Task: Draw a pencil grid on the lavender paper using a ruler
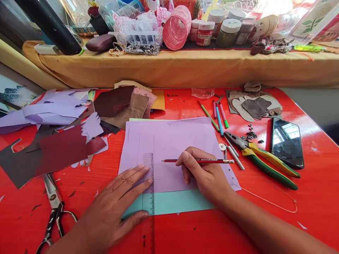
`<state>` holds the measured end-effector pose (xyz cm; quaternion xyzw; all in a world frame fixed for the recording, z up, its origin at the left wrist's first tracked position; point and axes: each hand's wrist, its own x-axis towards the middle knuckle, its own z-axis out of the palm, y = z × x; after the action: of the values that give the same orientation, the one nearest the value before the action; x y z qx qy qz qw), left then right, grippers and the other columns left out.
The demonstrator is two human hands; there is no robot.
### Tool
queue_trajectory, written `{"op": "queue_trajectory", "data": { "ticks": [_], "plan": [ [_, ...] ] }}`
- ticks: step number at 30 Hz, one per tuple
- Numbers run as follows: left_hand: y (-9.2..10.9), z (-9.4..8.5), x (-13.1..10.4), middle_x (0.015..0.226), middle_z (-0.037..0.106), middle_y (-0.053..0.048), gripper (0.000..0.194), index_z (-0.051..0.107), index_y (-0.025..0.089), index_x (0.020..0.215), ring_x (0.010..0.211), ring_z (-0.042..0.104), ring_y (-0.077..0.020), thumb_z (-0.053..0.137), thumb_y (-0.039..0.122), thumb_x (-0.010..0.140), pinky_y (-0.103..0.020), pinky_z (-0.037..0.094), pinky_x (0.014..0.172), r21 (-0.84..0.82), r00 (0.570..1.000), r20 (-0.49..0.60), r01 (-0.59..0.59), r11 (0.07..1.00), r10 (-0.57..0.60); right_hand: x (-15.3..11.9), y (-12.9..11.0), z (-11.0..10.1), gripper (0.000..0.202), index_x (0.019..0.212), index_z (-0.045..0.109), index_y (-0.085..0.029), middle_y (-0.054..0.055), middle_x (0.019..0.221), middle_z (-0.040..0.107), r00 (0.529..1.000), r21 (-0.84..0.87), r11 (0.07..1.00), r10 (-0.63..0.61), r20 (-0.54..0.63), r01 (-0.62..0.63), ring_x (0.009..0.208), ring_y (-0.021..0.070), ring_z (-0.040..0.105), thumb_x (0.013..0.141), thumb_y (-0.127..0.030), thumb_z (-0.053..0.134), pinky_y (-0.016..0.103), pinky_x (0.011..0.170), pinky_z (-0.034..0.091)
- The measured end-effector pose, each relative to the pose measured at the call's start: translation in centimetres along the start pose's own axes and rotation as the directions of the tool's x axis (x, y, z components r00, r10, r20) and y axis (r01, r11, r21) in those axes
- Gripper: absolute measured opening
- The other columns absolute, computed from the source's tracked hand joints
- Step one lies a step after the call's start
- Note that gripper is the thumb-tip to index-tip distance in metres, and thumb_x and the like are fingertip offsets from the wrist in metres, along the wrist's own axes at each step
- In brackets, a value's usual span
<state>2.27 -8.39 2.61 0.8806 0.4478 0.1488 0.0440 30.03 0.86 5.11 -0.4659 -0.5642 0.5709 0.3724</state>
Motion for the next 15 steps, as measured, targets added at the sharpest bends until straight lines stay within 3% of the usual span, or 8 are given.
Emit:
{"op": "queue_trajectory", "data": {
  "ticks": [9, 15],
  "plan": [
    [-0.41, 0.35, -0.66, 0.174, 0.047, -0.006, 0.042, 0.062, 0.029, 0.154, 0.157, 0.049, -0.0270, 0.051, 0.042, 0.115, -0.044, 0.056, 0.120, -0.107, 0.994, 0.013, 0.112, 0.988, -0.111, 0.09, -0.06, 0.00, 0.054, 0.080, 0.076, -0.024, 0.000, 0.056, 0.061, 1.000, -0.007, 1.000, 0.013, 0.028, -0.013, 0.051, 0.0169, 0.055, 0.105, -0.070, 0.064, 0.031, 0.052, 0.043],
    [-0.53, 0.23, -0.36, 0.170, 0.052, -0.006, 0.043, 0.062, 0.029, 0.154, 0.155, 0.051, -0.0262, 0.052, 0.046, 0.116, -0.042, 0.054, 0.121, -0.107, 0.996, -0.003, 0.088, 0.990, -0.089, 0.15, -0.18, 0.04, 0.055, 0.080, 0.075, -0.023, -0.001, 0.056, 0.060, 0.999, -0.027, 1.000, 0.015, 0.036, -0.014, 0.052, 0.0165, 0.054, 0.106, -0.070, 0.062, 0.030, 0.052, 0.042]
  ]
}}
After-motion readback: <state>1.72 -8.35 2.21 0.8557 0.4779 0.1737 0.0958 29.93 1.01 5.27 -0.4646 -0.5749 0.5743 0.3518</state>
